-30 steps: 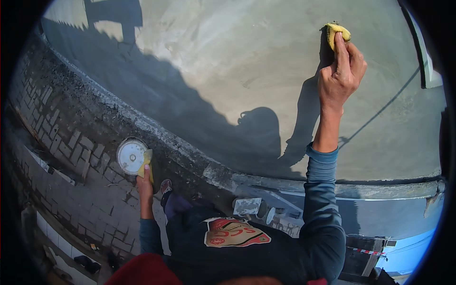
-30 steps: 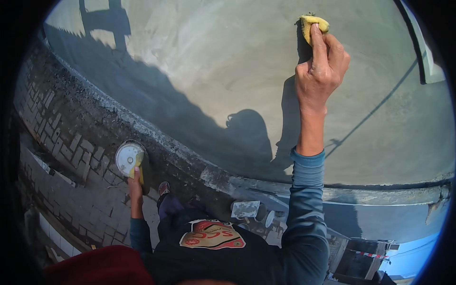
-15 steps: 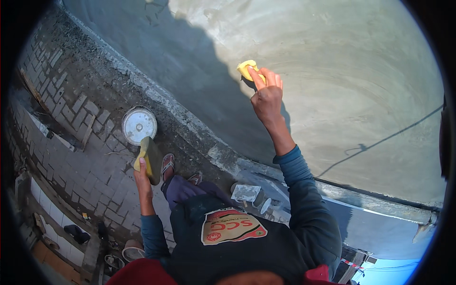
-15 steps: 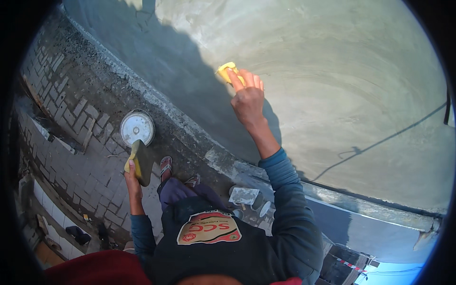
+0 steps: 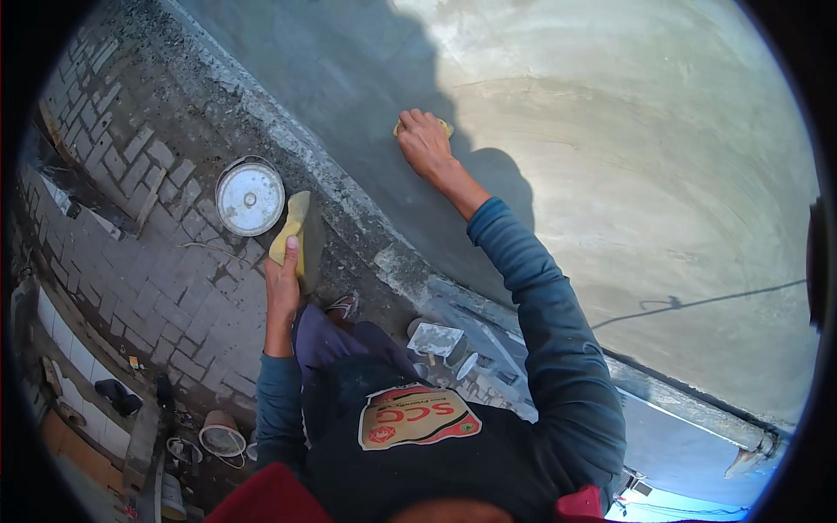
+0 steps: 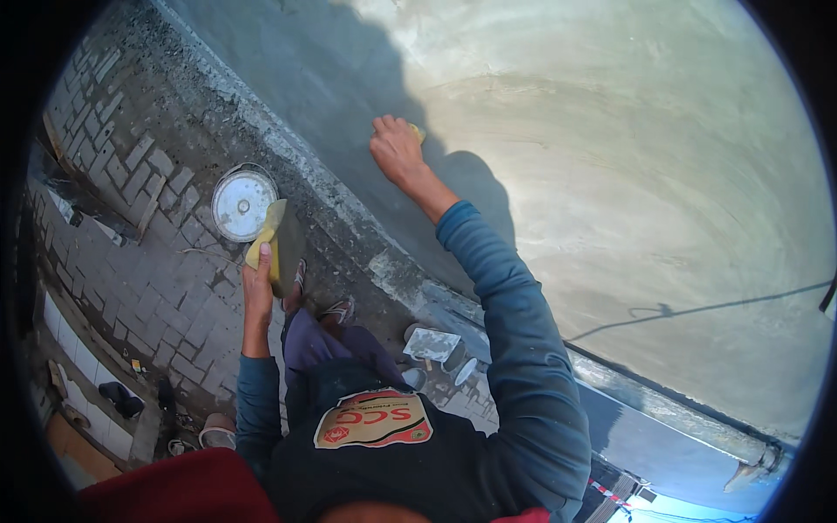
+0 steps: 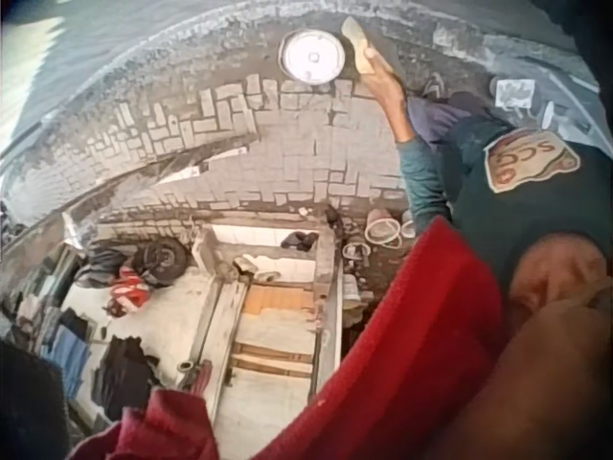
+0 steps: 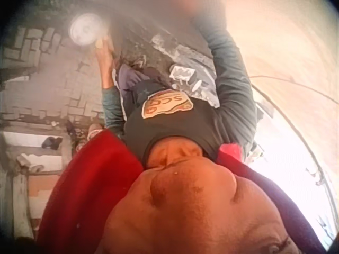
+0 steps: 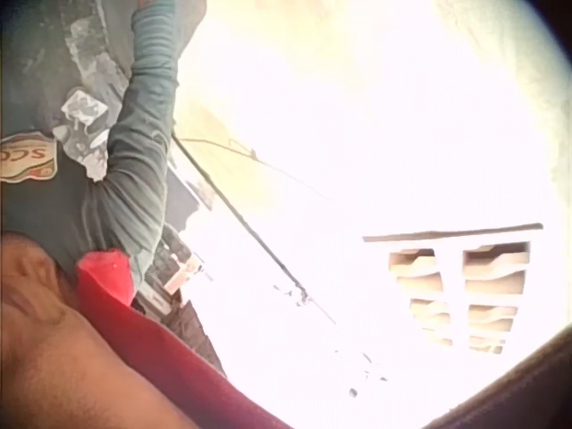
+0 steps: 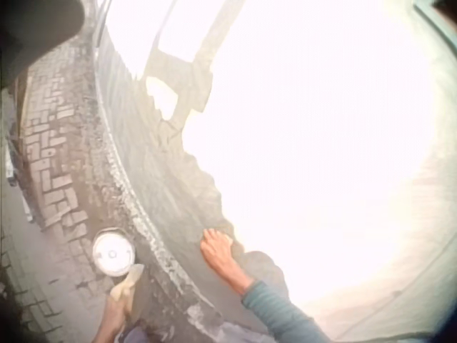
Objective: The person uses two sponges to smooth and level a freshly plastered wall by rubbing them in circular and linear motions across the surface.
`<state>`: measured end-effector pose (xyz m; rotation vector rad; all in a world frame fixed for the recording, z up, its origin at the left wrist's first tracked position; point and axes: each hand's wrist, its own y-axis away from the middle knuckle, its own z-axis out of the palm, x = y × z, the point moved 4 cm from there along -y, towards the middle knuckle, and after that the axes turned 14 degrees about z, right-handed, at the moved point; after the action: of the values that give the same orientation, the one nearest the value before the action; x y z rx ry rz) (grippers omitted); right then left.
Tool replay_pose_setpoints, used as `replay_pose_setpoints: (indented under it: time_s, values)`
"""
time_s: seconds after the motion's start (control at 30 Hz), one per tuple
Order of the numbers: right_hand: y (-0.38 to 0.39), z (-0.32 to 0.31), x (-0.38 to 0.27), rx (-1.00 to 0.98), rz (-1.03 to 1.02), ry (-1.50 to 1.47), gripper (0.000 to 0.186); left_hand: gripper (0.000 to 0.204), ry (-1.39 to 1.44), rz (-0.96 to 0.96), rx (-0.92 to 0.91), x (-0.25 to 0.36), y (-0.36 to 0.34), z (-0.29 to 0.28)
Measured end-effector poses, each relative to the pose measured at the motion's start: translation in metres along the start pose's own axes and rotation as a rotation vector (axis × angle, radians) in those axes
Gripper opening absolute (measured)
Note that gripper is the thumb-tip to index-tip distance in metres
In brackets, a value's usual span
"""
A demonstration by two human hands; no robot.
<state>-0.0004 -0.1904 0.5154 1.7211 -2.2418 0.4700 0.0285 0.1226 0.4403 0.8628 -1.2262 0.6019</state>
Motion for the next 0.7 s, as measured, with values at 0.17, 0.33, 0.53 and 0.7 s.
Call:
replay_pose_setpoints:
  time_s: [0.17,0.33,0.53,0.7]
  values:
    - [0.009,-0.141,0.046,0.178,0.291,-0.317,0.055,0.065,0.11,-0.139,0.053,-0.018,0.018,-0.039]
    - [0.008,-0.292,0.146,0.829,0.517,0.078,0.072,0.065,0.009,-0.232,0.093,-0.044,0.018,-0.074]
    - [-0.071,-0.109,0.07,0.493,0.248,0.065,0.047,0.062,0.011,-0.198,0.045,-0.036,-0.006,-0.036]
    - [-0.111,-0.007,-0.02,0.132,0.021,-0.082,0.034,0.06,0.028,-0.06,0.014,-0.02,0.0,-0.017]
